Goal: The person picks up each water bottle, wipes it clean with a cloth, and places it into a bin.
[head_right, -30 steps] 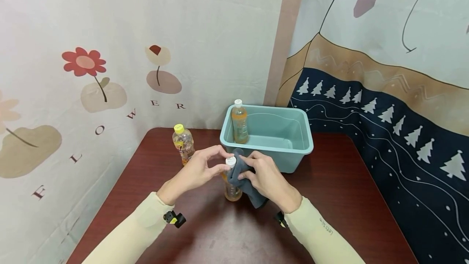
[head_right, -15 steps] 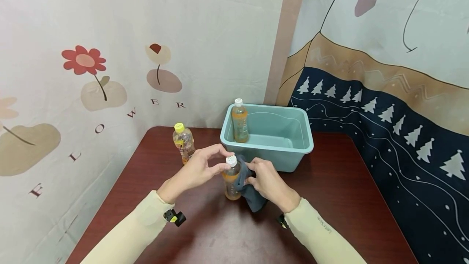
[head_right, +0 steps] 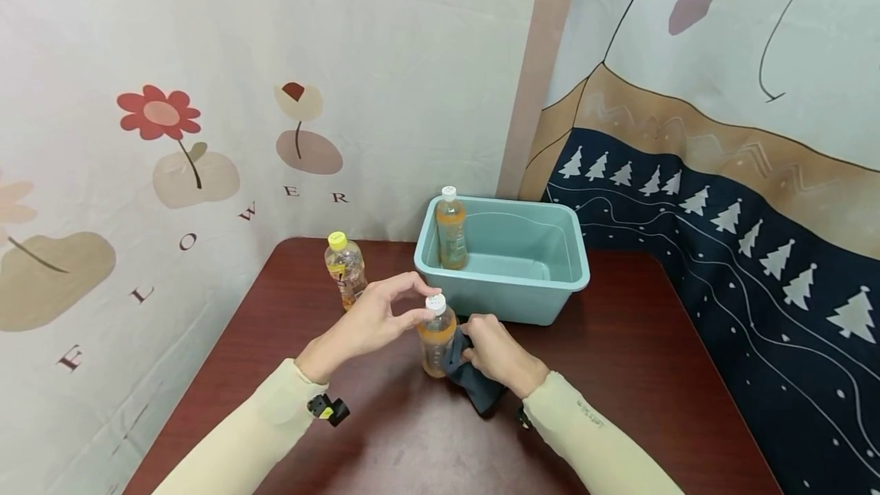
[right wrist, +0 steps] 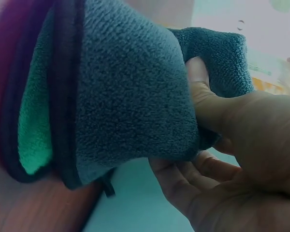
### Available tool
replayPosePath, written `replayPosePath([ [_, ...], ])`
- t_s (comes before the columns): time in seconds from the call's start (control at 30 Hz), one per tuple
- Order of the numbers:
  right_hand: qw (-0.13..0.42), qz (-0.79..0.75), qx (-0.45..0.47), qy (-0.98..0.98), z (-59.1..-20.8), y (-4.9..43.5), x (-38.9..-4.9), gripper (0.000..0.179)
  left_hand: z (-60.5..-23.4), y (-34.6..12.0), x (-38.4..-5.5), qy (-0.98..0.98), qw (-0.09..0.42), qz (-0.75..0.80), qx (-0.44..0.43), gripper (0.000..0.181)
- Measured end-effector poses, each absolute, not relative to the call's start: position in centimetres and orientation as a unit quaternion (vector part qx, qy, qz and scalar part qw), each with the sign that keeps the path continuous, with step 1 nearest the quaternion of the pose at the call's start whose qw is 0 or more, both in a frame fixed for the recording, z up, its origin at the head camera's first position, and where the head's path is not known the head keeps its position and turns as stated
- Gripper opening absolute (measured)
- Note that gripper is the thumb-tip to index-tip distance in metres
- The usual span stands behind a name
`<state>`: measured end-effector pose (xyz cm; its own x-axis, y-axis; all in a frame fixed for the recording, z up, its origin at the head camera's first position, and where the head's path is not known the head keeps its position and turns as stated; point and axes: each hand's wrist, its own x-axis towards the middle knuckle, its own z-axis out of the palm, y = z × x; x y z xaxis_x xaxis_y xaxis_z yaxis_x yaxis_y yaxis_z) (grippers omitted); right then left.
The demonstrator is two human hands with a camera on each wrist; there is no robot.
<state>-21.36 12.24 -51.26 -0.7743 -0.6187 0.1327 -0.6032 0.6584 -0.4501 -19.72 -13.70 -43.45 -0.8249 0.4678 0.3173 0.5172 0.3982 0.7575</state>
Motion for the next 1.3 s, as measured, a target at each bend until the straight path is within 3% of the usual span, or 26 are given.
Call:
replayPosePath([
  [0.2,0.033,-0.233,-0.349,0.907,-52.6,11.9,-21.8,0.022,-43.5,-13.8,-19.8,-0.836,0.027,-0.463,-0.294,0.022],
  [0.6,0.046,-0.274,-0.324,0.904,-52.7,12.5,-21.8,0.024,-43.7,-13.8,-19.9,-0.837,0.032,-0.459,-0.294,0.023],
  [0.8,0.006,-0.277,-0.324,0.905,-50.9,12.6,-21.3,0.025,-43.4,-13.8,-19.8,-0.838,0.042,-0.455,-0.298,0.021],
  [1.3,-0.034,-0.302,-0.307,0.902,-45.4,13.1,-20.1,0.039,-43.5,-13.9,-19.8,-0.838,0.043,-0.451,-0.304,0.021],
])
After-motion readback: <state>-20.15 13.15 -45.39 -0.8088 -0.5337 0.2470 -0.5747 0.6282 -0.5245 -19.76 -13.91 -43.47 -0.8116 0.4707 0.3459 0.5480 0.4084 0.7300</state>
